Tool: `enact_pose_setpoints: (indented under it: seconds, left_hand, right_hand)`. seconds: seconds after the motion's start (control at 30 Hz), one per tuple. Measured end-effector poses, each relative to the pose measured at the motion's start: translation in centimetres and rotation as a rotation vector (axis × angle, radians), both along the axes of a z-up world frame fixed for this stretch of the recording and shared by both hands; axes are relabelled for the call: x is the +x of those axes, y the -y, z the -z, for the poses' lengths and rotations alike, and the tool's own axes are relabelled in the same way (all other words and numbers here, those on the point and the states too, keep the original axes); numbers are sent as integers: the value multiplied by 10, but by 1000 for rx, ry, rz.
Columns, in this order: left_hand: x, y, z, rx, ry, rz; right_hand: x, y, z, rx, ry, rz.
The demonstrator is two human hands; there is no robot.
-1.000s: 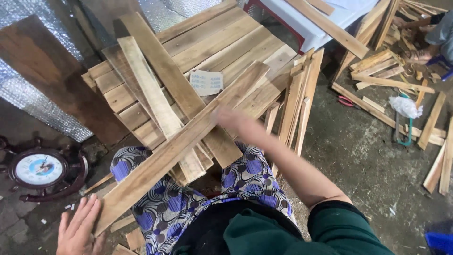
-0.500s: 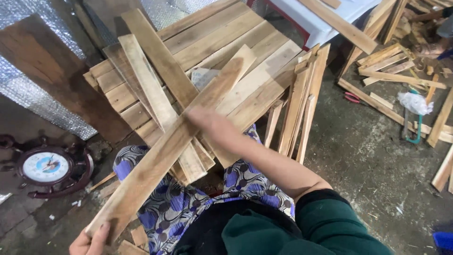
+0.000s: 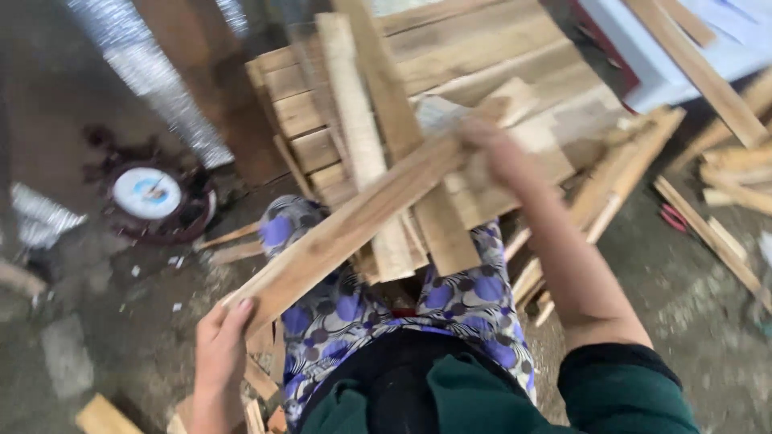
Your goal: Manually sanding wooden planks using sandpaper in a workshop environment.
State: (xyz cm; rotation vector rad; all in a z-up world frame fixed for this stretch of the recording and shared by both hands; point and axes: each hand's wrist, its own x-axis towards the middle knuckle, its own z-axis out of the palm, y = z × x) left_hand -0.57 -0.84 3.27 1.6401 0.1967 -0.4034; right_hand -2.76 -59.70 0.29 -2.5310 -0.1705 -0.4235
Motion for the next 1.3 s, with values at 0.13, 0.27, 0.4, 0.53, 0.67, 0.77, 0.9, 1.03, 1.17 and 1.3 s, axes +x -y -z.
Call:
enact_pose_setpoints:
  seconds: [0.13, 0.27, 0.4, 0.53, 0.67, 0.77, 0.9, 1.03, 1.17, 1.3]
  left_hand:
    - [-1, 5, 3, -68, 37, 33]
    - [-5, 12, 23, -198, 98, 20]
    - [-3, 21, 63, -332, 125, -2]
    - [-1, 26, 71, -350, 134, 23]
    - [-9, 35, 55, -434, 327, 98]
    - [-7, 43, 74, -464, 398, 122]
    - [-7, 41, 43, -463, 444, 139]
    - [-5, 36, 30, -505, 403, 134]
    - [-2, 29, 11, -310, 251, 310]
    - [0, 30, 17, -363, 310, 333]
  right_hand:
    - [-12, 50, -16, -146, -265, 380]
    - [4, 62, 37, -698, -70, 389]
    - [2, -139, -53, -201, -129, 101]
    - [-24, -271, -88, -208, -134, -217]
    - [-35, -300, -88, -271, -70, -387]
    - [-38, -305, -103, -330, -66, -407]
    - [-26, -247, -70, -507, 33, -308]
    - [-8, -99, -25, -474, -10, -136]
    - [4, 3, -20, -441, -201, 294]
    - [31, 61, -22, -758, -442, 443]
